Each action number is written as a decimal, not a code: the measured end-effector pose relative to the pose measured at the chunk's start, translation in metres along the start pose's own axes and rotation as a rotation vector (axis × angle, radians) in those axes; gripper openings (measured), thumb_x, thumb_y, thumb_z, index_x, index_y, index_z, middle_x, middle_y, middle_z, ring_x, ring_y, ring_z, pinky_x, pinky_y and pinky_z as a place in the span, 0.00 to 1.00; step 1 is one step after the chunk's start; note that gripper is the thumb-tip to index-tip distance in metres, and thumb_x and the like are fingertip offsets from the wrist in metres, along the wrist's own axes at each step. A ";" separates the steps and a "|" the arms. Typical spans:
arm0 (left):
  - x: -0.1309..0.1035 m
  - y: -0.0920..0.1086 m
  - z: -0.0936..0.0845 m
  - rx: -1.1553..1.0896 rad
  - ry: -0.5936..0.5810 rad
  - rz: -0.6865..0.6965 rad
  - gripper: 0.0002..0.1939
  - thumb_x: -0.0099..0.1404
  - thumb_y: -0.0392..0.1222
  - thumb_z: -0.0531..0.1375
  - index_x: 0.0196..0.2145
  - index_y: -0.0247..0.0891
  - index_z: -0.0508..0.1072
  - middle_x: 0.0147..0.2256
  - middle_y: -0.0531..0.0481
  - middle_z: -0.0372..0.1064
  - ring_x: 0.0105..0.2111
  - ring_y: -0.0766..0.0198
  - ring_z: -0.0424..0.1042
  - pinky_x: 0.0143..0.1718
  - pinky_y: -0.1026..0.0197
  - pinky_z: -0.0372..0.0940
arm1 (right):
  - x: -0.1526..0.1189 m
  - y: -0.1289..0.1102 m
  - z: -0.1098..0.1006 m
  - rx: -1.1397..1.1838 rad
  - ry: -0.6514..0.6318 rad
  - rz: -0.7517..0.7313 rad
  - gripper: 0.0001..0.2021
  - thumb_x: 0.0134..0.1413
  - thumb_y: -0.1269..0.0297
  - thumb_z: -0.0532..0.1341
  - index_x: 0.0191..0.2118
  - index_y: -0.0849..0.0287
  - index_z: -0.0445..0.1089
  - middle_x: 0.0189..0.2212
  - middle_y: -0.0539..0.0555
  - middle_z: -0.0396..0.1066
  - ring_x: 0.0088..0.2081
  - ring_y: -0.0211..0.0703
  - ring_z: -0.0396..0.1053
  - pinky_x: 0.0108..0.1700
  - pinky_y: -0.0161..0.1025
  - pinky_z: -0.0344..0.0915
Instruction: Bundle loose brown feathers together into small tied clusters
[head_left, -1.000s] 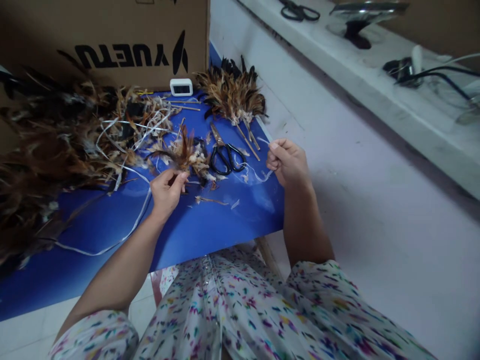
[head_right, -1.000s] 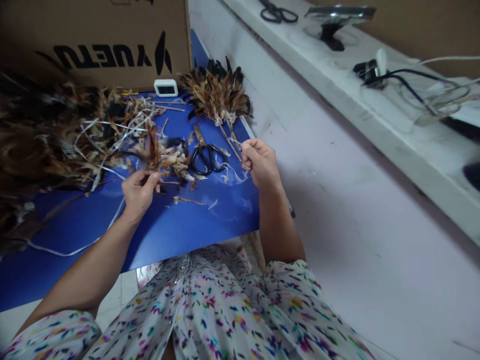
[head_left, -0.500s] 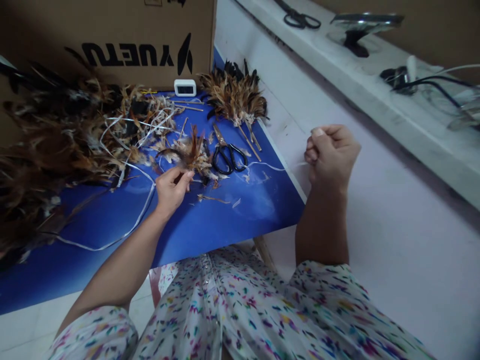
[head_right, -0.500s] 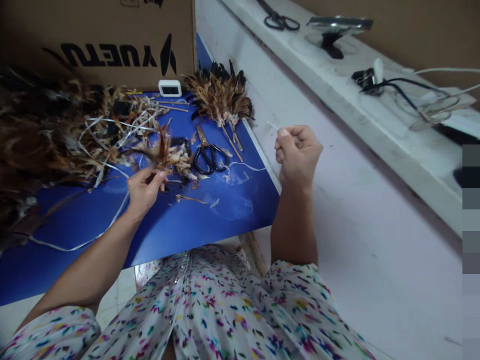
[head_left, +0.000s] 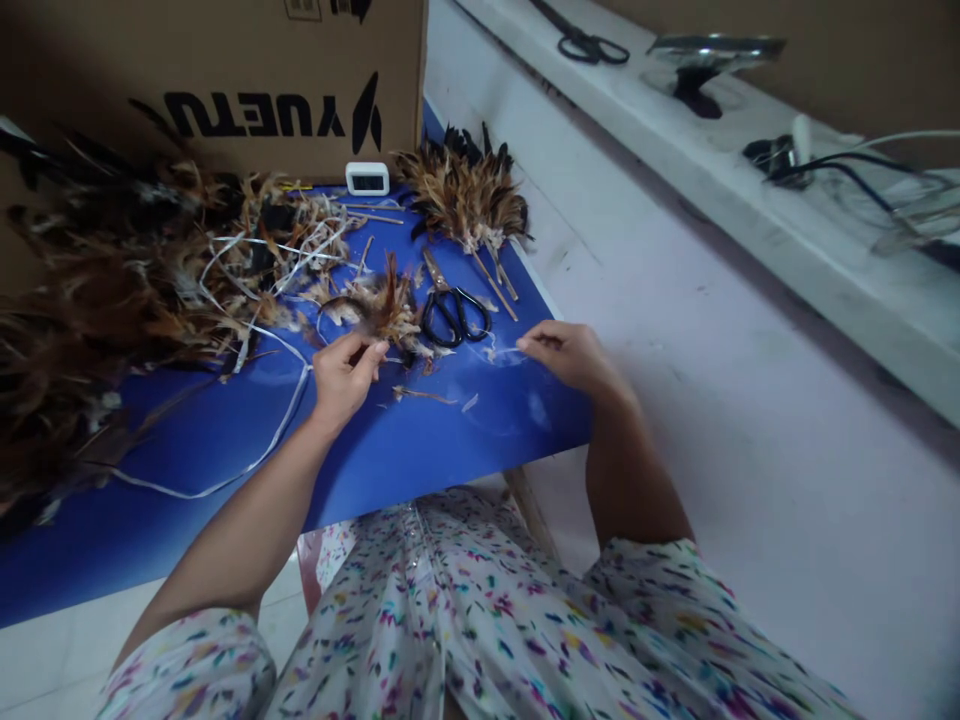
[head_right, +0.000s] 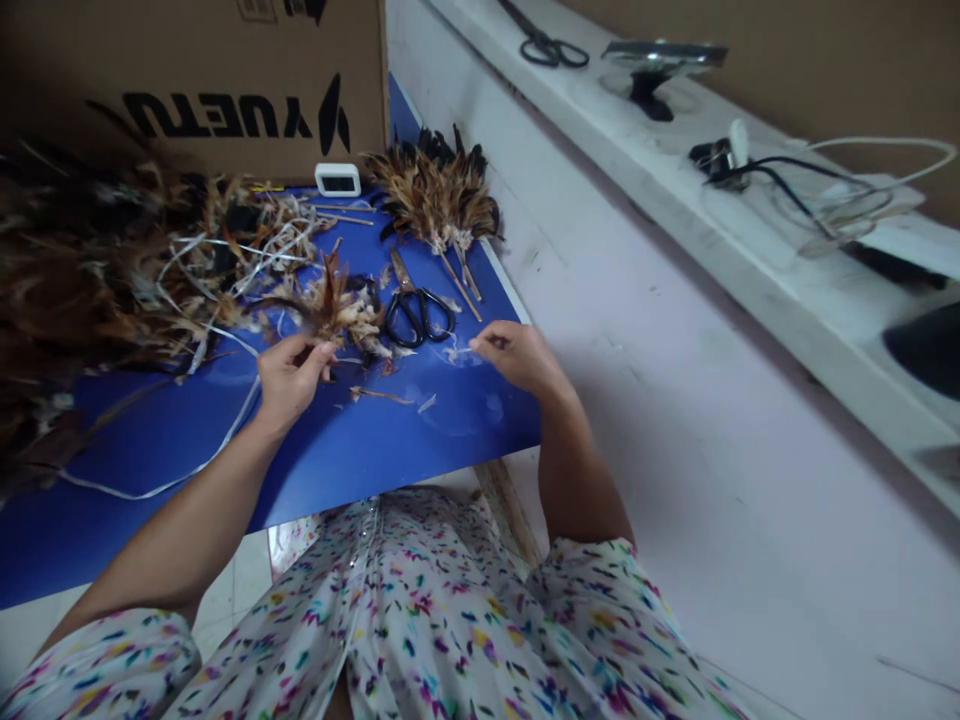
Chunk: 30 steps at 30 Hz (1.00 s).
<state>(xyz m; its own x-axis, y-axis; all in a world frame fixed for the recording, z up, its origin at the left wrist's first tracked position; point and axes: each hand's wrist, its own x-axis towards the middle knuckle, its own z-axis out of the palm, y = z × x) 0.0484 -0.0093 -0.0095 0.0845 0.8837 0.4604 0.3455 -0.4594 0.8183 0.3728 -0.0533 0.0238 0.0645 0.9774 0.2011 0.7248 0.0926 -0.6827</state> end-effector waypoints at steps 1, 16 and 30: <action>0.000 0.000 0.000 -0.001 -0.002 -0.003 0.14 0.63 0.47 0.62 0.23 0.38 0.73 0.15 0.56 0.65 0.18 0.68 0.66 0.26 0.64 0.61 | 0.001 0.003 0.007 -0.046 -0.003 -0.038 0.07 0.50 0.59 0.64 0.28 0.57 0.75 0.25 0.51 0.73 0.28 0.39 0.67 0.33 0.38 0.63; 0.000 0.002 0.000 -0.018 -0.027 0.027 0.14 0.63 0.46 0.62 0.22 0.39 0.73 0.15 0.56 0.65 0.18 0.68 0.65 0.25 0.63 0.60 | 0.023 0.010 0.057 -0.065 0.009 -0.042 0.04 0.51 0.65 0.64 0.27 0.59 0.73 0.25 0.51 0.72 0.29 0.39 0.68 0.36 0.38 0.64; -0.003 0.000 0.011 -0.300 -0.271 -0.111 0.19 0.60 0.53 0.65 0.20 0.36 0.72 0.17 0.54 0.66 0.16 0.71 0.64 0.19 0.67 0.61 | 0.027 -0.078 0.085 0.416 -0.174 -0.113 0.07 0.53 0.63 0.64 0.29 0.61 0.72 0.22 0.48 0.71 0.23 0.33 0.66 0.29 0.33 0.62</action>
<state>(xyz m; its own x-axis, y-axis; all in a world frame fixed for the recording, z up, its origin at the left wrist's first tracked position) 0.0587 -0.0108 -0.0143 0.3185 0.9025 0.2898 0.0821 -0.3308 0.9401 0.2601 -0.0179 0.0229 -0.1407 0.9710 0.1935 0.3816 0.2335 -0.8944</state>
